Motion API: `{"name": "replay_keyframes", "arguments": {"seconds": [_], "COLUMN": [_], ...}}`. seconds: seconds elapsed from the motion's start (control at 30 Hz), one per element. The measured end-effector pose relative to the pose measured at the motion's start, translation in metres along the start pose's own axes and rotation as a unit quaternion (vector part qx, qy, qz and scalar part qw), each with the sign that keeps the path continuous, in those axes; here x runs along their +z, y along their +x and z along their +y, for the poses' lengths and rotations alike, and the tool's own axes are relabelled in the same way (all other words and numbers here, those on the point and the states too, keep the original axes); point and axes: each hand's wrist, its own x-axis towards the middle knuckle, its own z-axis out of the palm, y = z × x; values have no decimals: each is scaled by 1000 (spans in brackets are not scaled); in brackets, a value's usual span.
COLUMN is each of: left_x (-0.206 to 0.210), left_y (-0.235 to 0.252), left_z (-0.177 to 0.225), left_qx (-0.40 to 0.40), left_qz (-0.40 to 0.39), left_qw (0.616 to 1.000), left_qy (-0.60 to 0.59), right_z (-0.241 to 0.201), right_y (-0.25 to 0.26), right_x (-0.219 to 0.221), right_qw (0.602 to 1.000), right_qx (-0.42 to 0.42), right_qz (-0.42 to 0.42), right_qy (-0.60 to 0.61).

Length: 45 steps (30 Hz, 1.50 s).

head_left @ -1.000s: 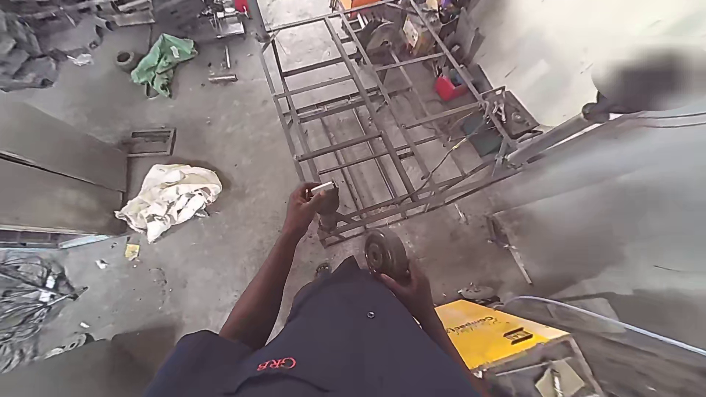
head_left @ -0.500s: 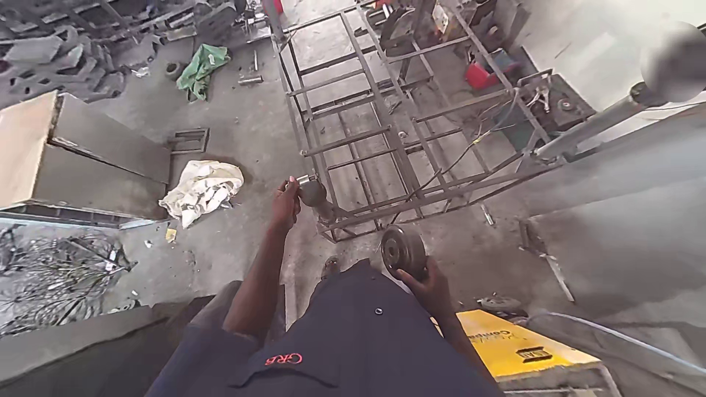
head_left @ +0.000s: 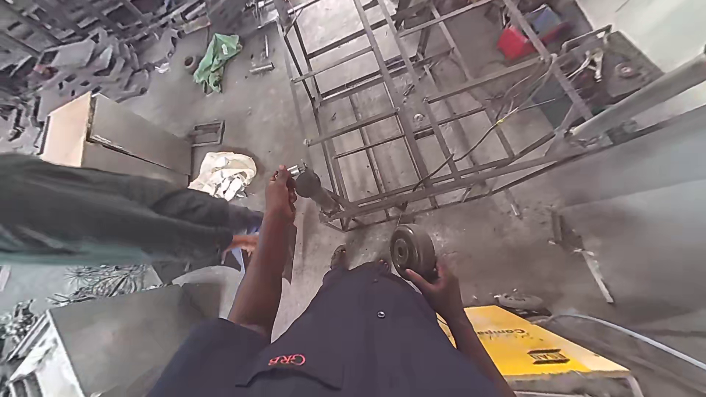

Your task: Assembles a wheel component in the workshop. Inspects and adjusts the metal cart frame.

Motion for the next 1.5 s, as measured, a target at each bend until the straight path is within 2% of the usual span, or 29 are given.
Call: {"name": "replay_keyframes", "arguments": {"seconds": [0.33, 0.5, 0.63, 0.77, 1.0, 1.5], "left_x": [-15, -29, -35, -35, -38, -31], "left_y": [9, 17, 23, 26, 31, 28], "left_z": [-3, -5, -3, 0, -2, -6], "left_qx": [-5, -48, -49, -11, 67, 83], "left_qz": [-53, -148, -212, -202, -240, -199], "left_qw": [999, 986, 972, 978, 969, 976], "left_qy": [-8, -63, -91, -42, -1, -20], "right_z": [-4, -25, -40, -49, -57, -62], "right_y": [8, 13, 20, 23, 29, 44], "right_x": [-1, 11, 23, 35, 50, 48], "right_qw": [999, 999, 999, 999, 999, 999], "right_qx": [-18, -25, -28, -30, -17, -27], "right_qz": [7, 24, 34, 41, 36, 4], "right_qy": [-30, -9, -10, -5, 9, -18]}}
